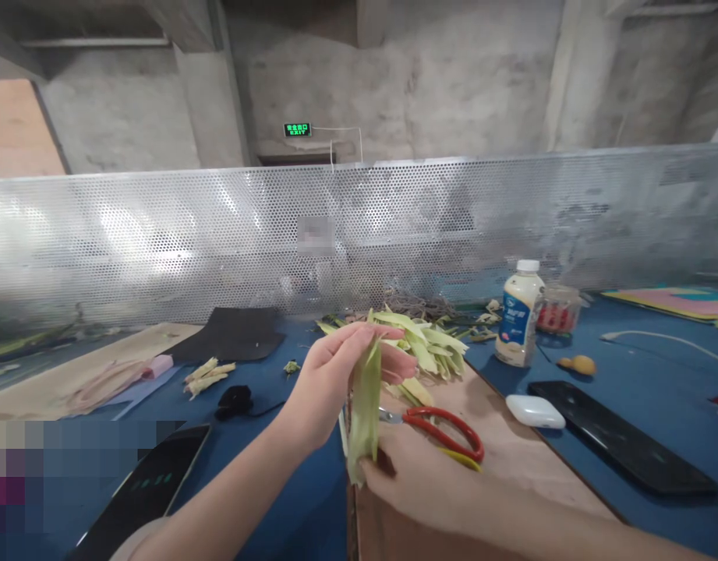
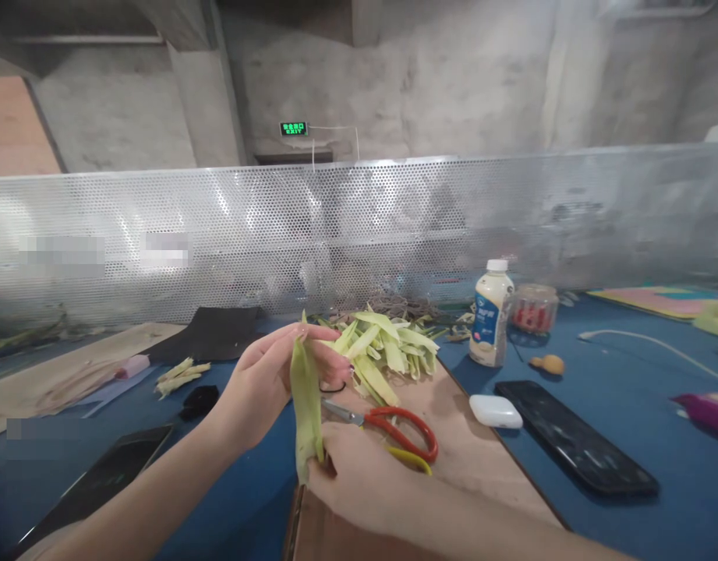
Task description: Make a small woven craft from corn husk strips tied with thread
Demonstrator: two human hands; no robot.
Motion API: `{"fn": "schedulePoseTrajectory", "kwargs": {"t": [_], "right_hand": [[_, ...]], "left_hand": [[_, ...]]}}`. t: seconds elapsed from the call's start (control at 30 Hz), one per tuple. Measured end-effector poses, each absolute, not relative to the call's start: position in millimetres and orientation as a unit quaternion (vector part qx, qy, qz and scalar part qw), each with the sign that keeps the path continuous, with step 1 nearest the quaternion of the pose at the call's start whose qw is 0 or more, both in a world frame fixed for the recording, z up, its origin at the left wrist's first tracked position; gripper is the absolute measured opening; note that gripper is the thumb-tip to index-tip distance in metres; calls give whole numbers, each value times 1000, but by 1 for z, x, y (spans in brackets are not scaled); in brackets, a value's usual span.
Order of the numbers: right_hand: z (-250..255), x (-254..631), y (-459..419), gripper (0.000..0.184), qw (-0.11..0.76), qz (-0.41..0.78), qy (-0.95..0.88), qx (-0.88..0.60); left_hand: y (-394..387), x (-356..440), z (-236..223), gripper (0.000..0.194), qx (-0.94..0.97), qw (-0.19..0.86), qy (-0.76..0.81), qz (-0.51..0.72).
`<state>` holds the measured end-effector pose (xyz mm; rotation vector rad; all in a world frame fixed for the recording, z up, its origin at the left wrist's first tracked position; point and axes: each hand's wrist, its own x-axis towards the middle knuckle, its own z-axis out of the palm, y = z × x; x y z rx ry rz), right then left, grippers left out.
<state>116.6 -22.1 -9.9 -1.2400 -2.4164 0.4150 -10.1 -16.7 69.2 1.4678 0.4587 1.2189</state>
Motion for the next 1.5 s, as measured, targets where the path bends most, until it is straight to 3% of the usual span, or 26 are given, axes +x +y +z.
{"fn": "schedulePoseTrajectory", "kwargs": {"t": [0.23, 0.47, 0.67, 0.8, 1.1, 1.3, 1.5], "right_hand": [[-13, 116, -20, 17, 203, 139, -849, -467], [-19, 118, -18, 16, 208, 160, -850, -456], [-16, 118, -20, 17, 210, 157, -847, -461], [-7, 117, -25, 15, 223, 180, -844, -453], [2, 114, -28, 12, 272, 344, -806, -397], [4, 116, -24, 14, 280, 621, -669, -296], [-6, 117, -19, 18, 270, 713, -599, -245]], "left_hand": [[-26, -6, 69, 27, 632, 536, 194, 525], [-26, -3, 61, 52, 643, 497, 173, 557], [-28, -1, 63, 25, 683, 474, 192, 522], [-31, 1, 67, 20, 679, 474, 199, 524], [-22, -1, 63, 27, 608, 459, 199, 617], [-22, 1, 64, 28, 551, 498, 177, 646], [-19, -4, 68, 27, 481, 541, 160, 671]]}}
